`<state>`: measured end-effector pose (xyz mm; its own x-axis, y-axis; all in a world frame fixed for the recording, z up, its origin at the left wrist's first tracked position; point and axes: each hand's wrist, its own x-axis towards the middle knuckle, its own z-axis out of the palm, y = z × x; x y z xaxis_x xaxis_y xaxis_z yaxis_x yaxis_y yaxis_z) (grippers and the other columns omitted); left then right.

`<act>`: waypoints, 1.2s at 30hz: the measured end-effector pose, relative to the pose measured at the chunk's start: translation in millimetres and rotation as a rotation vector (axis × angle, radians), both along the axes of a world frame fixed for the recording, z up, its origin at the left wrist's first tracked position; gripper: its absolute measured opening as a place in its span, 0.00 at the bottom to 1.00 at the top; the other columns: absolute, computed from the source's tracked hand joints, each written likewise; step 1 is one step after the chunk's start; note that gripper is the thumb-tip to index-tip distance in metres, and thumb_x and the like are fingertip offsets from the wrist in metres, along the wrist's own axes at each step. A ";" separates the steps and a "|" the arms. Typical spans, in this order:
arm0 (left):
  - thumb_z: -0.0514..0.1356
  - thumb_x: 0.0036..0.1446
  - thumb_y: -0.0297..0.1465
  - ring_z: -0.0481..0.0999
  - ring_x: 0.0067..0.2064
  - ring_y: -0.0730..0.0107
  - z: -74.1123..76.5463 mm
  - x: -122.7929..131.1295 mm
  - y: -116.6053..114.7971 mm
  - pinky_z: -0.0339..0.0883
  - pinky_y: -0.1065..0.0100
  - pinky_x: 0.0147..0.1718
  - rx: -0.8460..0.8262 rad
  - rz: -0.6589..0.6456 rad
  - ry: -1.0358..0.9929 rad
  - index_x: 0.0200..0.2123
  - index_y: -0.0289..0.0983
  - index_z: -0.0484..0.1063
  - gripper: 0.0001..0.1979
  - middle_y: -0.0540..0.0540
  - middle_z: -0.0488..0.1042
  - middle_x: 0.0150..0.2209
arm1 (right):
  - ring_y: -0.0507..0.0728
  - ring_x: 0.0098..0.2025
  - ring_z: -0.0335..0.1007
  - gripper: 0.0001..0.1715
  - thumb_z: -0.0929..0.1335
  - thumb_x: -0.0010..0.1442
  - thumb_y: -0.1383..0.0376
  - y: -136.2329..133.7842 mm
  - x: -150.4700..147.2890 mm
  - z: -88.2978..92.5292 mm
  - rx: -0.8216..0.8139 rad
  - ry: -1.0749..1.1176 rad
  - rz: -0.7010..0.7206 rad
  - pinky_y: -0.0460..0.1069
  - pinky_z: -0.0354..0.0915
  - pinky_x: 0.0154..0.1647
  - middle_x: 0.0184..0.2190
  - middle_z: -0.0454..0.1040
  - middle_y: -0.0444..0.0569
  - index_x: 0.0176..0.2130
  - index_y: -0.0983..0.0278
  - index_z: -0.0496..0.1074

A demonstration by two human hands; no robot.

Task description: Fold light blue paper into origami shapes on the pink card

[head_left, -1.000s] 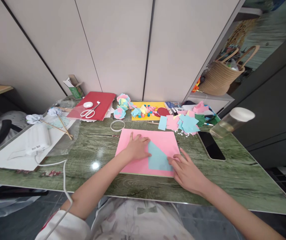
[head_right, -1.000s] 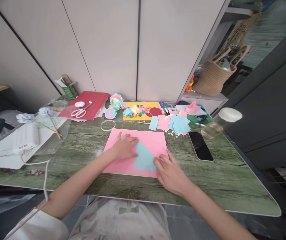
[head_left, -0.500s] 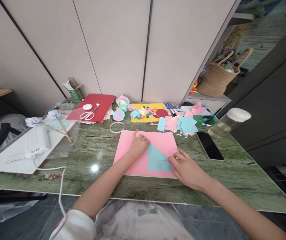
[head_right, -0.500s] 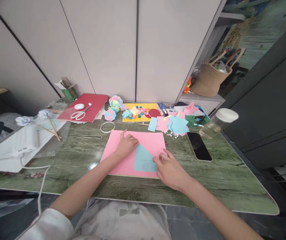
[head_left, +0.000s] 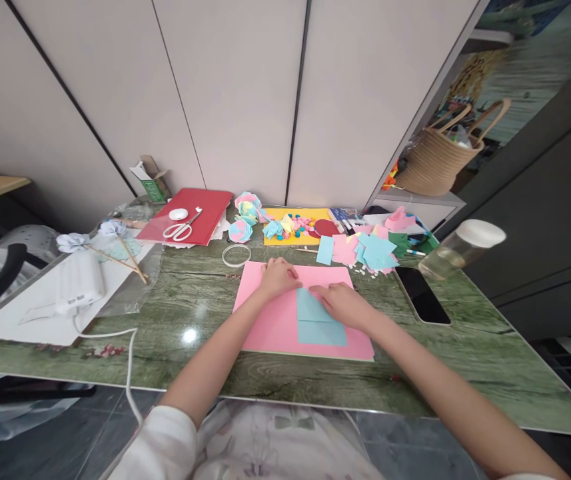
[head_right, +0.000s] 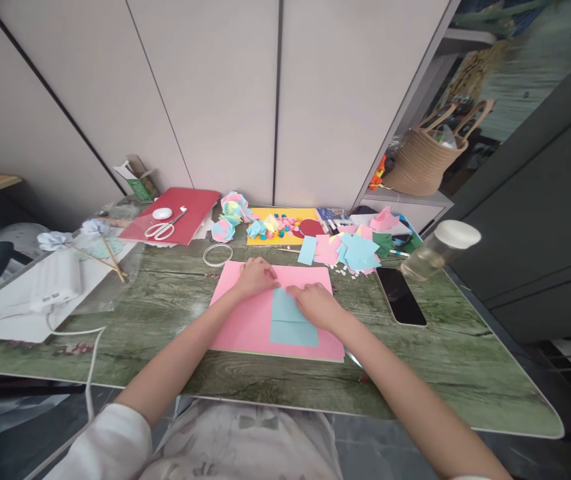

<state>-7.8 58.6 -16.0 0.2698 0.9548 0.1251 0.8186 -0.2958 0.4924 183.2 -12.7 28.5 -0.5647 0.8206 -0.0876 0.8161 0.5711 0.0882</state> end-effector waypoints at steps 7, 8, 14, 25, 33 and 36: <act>0.59 0.49 0.36 0.63 0.46 0.62 2.6 -4.1 -5.1 0.53 0.61 0.44 -0.025 -0.004 -0.034 0.28 0.46 0.75 0.05 0.51 0.69 0.39 | 0.59 0.40 0.66 0.23 0.57 0.59 0.72 9.1 -18.7 -19.2 0.053 -0.060 0.020 0.52 0.50 0.43 0.32 0.74 0.54 0.54 0.64 0.60; 0.60 0.48 0.36 0.62 0.46 0.61 2.5 -3.7 -4.7 0.53 0.61 0.44 -0.031 0.004 -0.035 0.28 0.46 0.75 0.04 0.50 0.69 0.39 | 0.59 0.40 0.66 0.23 0.57 0.59 0.72 7.8 -18.6 -20.2 0.060 -0.064 0.019 0.52 0.49 0.43 0.31 0.74 0.54 0.54 0.65 0.60; 0.61 0.44 0.34 0.62 0.46 0.57 2.8 3.9 2.7 0.52 0.59 0.42 -0.088 0.070 -0.022 0.29 0.47 0.75 0.06 0.49 0.69 0.39 | 0.58 0.38 0.66 0.23 0.57 0.59 0.73 -5.6 -8.6 -16.8 0.089 -0.091 0.025 0.52 0.47 0.46 0.29 0.74 0.53 0.54 0.64 0.60; 0.62 0.39 0.33 0.63 0.45 0.57 8.1 6.7 9.7 0.52 0.59 0.41 -0.177 0.096 0.017 0.30 0.47 0.75 0.09 0.49 0.69 0.39 | 0.57 0.37 0.66 0.22 0.61 0.56 0.73 -50.1 30.5 -13.9 0.123 -0.064 0.009 0.52 0.47 0.47 0.25 0.73 0.48 0.51 0.61 0.63; 0.61 0.43 0.36 0.62 0.46 0.57 9.6 6.2 7.2 0.52 0.60 0.42 -0.162 0.078 0.042 0.31 0.46 0.74 0.08 0.49 0.68 0.40 | 0.57 0.34 0.65 0.22 0.62 0.55 0.74 -74.8 46.2 -10.0 0.134 -0.088 0.042 0.55 0.46 0.50 0.22 0.71 0.47 0.50 0.64 0.65; 0.58 0.46 0.43 0.60 0.48 0.55 10.7 9.2 -1.7 0.51 0.58 0.44 -0.118 0.053 0.051 0.34 0.45 0.71 0.12 0.47 0.66 0.41 | 0.58 0.35 0.64 0.22 0.62 0.54 0.74 -76.9 46.3 -10.6 0.131 -0.085 0.046 0.55 0.46 0.49 0.23 0.71 0.48 0.50 0.66 0.65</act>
<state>1.4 56.9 -5.3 0.2216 0.9751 -0.0019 0.8562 -0.1936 0.4789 229.5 -89.7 17.9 -0.5969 0.8018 -0.0305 0.7759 0.5865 0.2324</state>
